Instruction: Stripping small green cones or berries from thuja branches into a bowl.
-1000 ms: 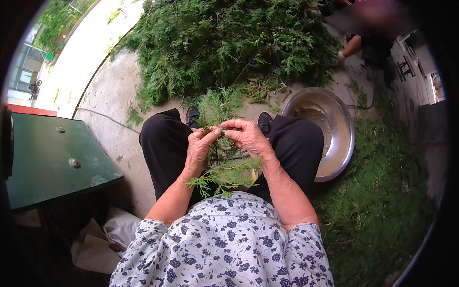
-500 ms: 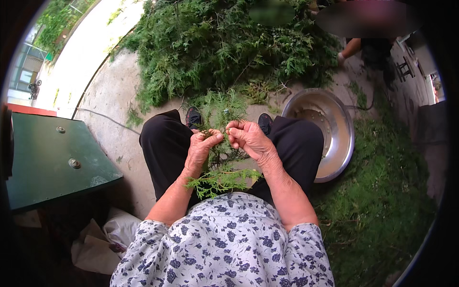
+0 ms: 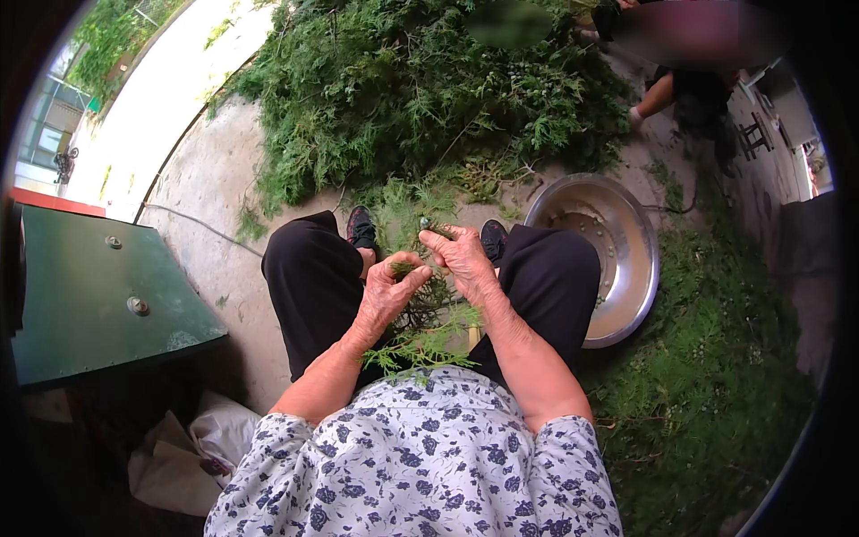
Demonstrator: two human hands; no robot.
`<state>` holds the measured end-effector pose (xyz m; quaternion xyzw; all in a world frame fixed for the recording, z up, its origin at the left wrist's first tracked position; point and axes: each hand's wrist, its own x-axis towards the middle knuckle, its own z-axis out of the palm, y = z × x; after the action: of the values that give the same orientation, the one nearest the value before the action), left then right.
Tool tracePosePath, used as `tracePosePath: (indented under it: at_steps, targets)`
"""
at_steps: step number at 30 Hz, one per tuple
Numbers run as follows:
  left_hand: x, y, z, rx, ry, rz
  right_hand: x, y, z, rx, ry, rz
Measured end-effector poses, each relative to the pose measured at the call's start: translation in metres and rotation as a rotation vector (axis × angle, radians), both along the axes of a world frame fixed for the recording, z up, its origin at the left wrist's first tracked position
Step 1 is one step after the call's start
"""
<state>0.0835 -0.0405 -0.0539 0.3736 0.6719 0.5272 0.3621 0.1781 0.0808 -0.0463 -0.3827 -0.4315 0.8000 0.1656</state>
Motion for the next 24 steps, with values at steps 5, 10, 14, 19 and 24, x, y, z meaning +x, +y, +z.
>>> tracePosePath:
  at_steps: [5, 10, 14, 19, 24]
  targets:
    - [0.003, 0.013, 0.022, -0.040, -0.161, 0.231, 0.014, 0.004, 0.006, -0.068, 0.069, 0.043]
    - [-0.004, 0.007, 0.006, -0.101, 0.150, 0.089, 0.014, -0.003, 0.004, 0.028, -0.047, 0.154]
    - [-0.009, -0.003, 0.000, -0.215, 0.119, 0.135, 0.014, -0.008, -0.008, 0.851, -0.200, -0.175]
    - [0.000, 0.005, 0.006, -0.126, 0.080, 0.069, 0.022, -0.008, 0.019, 0.937, -0.151, 0.123]
    - [0.002, 0.007, 0.022, -0.117, 0.040, 0.093, 0.019, -0.010, -0.001, 1.000, -0.103, 0.060]
